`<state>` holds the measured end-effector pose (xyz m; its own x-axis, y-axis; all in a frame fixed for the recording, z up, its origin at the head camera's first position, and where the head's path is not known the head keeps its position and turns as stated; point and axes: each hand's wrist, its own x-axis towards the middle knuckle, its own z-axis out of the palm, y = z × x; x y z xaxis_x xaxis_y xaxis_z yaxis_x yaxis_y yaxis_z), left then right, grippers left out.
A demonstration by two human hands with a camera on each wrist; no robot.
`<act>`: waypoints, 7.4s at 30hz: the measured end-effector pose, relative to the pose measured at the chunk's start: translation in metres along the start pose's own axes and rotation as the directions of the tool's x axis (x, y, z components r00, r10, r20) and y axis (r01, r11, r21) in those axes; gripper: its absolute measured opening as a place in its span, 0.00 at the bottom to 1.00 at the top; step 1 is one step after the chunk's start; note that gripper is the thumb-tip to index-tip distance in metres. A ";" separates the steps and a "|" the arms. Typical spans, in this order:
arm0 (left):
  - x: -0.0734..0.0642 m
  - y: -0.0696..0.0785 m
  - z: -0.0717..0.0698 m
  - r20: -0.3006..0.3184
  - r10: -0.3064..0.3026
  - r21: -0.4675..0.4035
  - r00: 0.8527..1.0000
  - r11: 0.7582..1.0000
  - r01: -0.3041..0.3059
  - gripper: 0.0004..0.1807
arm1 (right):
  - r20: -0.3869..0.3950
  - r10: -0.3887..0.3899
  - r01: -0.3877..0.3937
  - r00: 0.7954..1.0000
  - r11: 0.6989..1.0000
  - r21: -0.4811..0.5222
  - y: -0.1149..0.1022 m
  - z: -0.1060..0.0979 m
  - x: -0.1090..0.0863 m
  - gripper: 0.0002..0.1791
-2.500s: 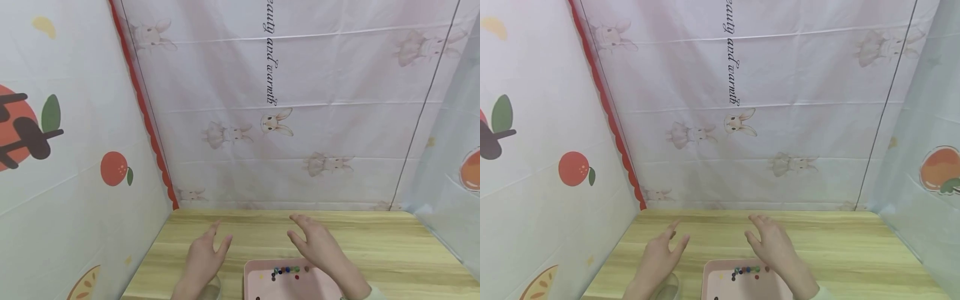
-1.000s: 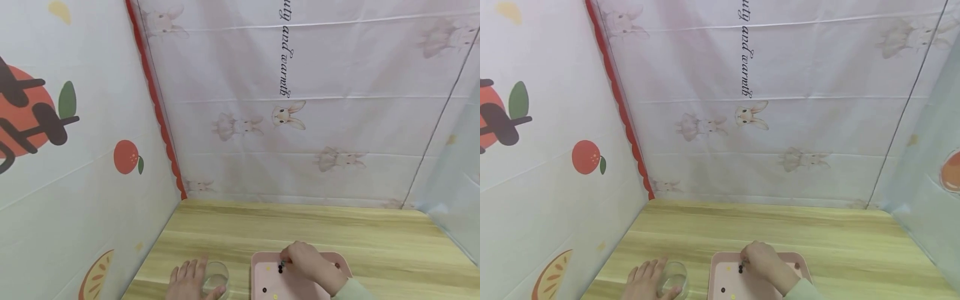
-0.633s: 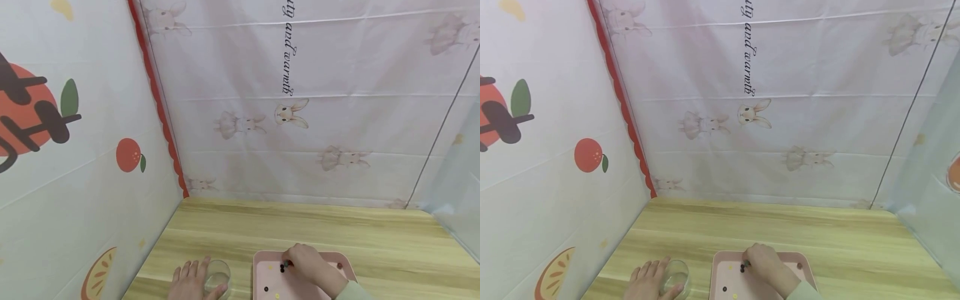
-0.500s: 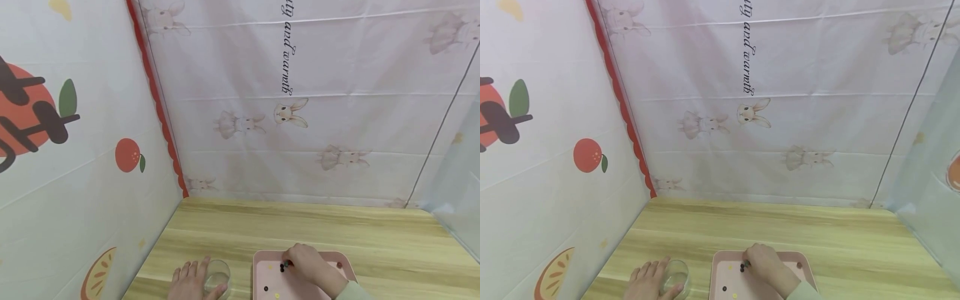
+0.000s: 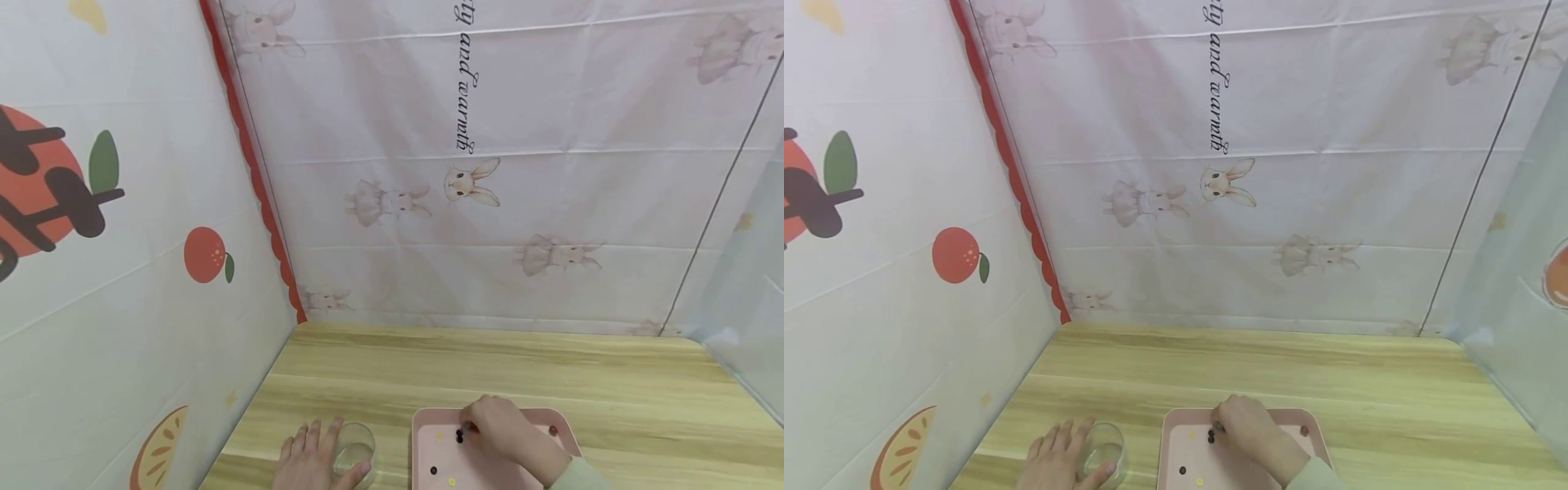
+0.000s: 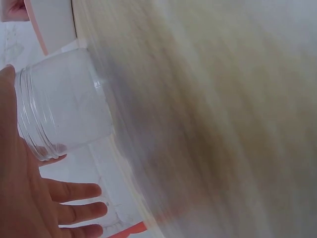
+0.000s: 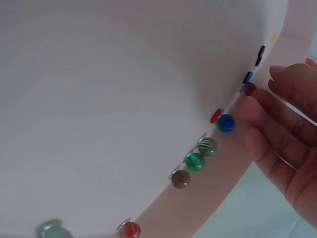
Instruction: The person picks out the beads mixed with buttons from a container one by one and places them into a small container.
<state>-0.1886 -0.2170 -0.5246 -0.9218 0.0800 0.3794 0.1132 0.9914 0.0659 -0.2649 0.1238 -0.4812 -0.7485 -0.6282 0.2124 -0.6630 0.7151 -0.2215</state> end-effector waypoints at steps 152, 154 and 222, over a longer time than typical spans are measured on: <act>0.000 -0.006 -0.005 0.042 -0.010 0.013 0.999 1.000 0.009 0.49 | -0.038 -0.238 0.241 0.970 0.958 0.153 -0.112 0.022 0.081 0.05; 0.000 -0.006 -0.005 0.034 -0.008 0.017 0.999 1.000 0.008 0.49 | -0.035 -0.241 0.244 0.970 0.958 0.149 -0.112 0.022 0.082 0.05; -0.001 -0.006 0.007 0.064 -0.060 -0.006 0.996 0.998 0.061 0.53 | -0.011 0.058 -0.051 0.998 0.942 0.332 0.003 -0.021 0.001 0.06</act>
<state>-0.1914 -0.2224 -0.5321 -0.9487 0.0264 0.3151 0.0590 0.9938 0.0944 -0.2679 0.1318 -0.4621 -0.7853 -0.5825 0.2097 -0.5906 0.6034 -0.5357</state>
